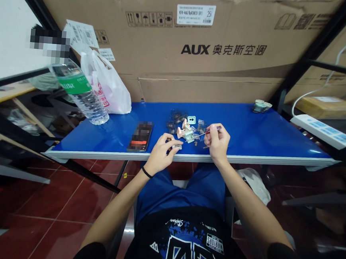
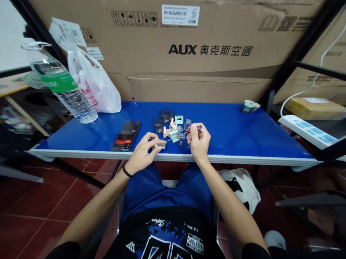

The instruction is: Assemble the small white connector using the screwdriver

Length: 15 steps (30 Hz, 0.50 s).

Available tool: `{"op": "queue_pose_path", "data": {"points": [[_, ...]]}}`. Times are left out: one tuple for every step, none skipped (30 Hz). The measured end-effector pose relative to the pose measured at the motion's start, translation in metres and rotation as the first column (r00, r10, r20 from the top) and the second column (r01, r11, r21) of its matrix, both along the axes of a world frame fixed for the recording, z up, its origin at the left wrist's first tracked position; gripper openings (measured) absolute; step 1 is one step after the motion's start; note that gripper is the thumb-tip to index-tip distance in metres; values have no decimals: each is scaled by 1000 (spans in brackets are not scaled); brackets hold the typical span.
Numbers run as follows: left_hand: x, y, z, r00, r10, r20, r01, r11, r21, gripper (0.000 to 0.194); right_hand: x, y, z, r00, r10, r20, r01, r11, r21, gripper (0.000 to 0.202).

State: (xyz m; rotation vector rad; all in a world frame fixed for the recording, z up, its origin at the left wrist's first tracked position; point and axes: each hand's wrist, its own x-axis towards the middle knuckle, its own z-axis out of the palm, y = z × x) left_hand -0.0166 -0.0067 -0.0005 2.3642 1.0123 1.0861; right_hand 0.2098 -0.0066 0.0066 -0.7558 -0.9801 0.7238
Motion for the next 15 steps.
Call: {"op": "queue_pose_path", "data": {"points": [[0, 0, 0, 1000, 7, -17, -7, 1000, 4, 26, 0, 0, 0, 1000, 0, 2, 0, 1000, -2, 41], [0, 0, 0, 1000, 10, -28, -9, 1000, 5, 28, 0, 0, 0, 1000, -1, 4, 1, 1000, -4, 41], [0, 0, 0, 999, 9, -30, -9, 1000, 3, 29, 0, 0, 0, 1000, -3, 7, 3, 1000, -5, 41], [-1, -1, 0, 1000, 7, -25, -7, 1000, 0, 31, 0, 0, 0, 1000, -5, 7, 5, 1000, -6, 41], [-1, -1, 1, 1000, 5, -16, -5, 1000, -6, 32, 0, 0, 0, 1000, -7, 8, 7, 1000, -8, 42], [-1, -2, 1, 1000, 3, -3, -3, 1000, -13, 34, -1, 1, 0, 1000, -6, 9, 6, 1000, -11, 42], [-1, -3, 2, 1000, 2, 10, -2, 1000, -22, 35, -1, 1, -1, 1000, -1, 12, 1, 1000, -15, 41], [0, -4, 3, 1000, 4, 21, -3, 999, -32, 36, -1, 1, -1, 1000, 5, 18, -5, 1000, -16, 41], [0, -5, 3, 1000, 7, 29, -6, 999, -43, 36, -2, 1, -2, 999, 13, 33, -12, 1000, -14, 40], [0, -5, 4, 999, 10, 33, -8, 999, -52, 36, -2, 1, -3, 998, 19, 56, -18, 1000, -9, 40], [0, -5, 4, 999, 14, 34, -12, 998, -57, 36, -2, 2, -4, 996, 21, 85, -21, 1000, -2, 39], [1, -5, 4, 999, 16, 34, -14, 998, -58, 37, -3, 2, -5, 993, 19, 116, -20, 1000, 6, 39], [1, -5, 3, 999, 17, 32, -15, 998, -55, 36, -3, 2, -6, 989, 14, 147, -16, 1000, 11, 39], [1, -5, 3, 999, 17, 30, -15, 999, -51, 36, -3, 1, -6, 985, 8, 173, -11, 1000, 14, 39], [1, -5, 3, 999, 16, 29, -14, 999, -46, 35, -4, 1, -6, 982, 5, 191, -7, 1000, 14, 39]]}}
